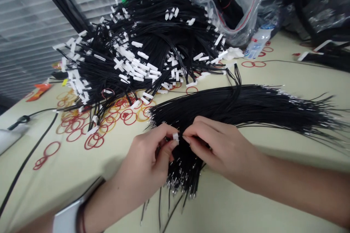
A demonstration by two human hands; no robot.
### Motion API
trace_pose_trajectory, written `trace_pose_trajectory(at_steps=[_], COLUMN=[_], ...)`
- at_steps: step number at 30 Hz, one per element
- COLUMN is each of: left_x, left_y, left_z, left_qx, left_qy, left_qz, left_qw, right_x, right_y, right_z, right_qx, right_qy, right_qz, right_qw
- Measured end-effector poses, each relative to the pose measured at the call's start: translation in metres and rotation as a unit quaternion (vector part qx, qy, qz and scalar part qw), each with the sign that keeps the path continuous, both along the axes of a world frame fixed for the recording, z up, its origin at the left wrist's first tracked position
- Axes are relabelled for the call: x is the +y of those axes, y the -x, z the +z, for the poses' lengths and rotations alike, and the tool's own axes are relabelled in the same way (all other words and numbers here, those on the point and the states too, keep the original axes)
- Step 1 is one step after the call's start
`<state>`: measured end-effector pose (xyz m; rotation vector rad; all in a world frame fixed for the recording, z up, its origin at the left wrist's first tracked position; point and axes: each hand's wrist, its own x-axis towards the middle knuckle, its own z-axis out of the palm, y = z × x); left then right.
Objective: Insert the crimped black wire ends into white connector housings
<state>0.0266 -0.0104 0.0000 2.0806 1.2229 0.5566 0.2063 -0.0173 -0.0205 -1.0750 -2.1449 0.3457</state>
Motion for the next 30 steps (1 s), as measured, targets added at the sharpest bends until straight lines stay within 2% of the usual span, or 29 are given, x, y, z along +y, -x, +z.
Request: trace_pose_trajectory(at_steps=[2,4,7,10,13,18,25,30], left_x=[0.002,0.006,0.013,0.018,0.019,0.016,0.012,0.013], left_y=[0.0,0.0,0.0,0.001,0.001,0.0,0.001,-0.001], left_z=[0.0,0.001,0.002,0.003,0.003,0.003,0.004,0.005], left_qx=[-0.026,-0.059,-0.107,-0.136,-0.138,-0.126,-0.104,-0.095], left_qy=[0.037,0.08,0.148,0.188,0.192,0.187,0.161,0.146], left_qz=[0.02,0.031,0.027,0.02,0.022,0.023,0.029,0.028], left_qw=[0.999,0.995,0.983,0.972,0.971,0.974,0.981,0.984], right_x=[0.001,0.0,-0.003,-0.005,-0.004,-0.002,-0.005,-0.008], right_y=[-0.003,-0.005,-0.006,-0.005,-0.006,-0.008,-0.003,-0.003], right_z=[0.001,0.003,0.004,0.0,-0.007,-0.011,0.002,0.009], right_qx=[0.028,0.039,0.016,-0.037,-0.087,-0.07,-0.164,-0.176], right_qy=[0.008,-0.021,-0.105,-0.131,-0.159,-0.141,-0.132,-0.159], right_qz=[0.01,0.001,-0.037,-0.032,-0.01,-0.01,-0.033,-0.022], right_qw=[1.0,0.999,0.994,0.99,0.983,0.988,0.977,0.971])
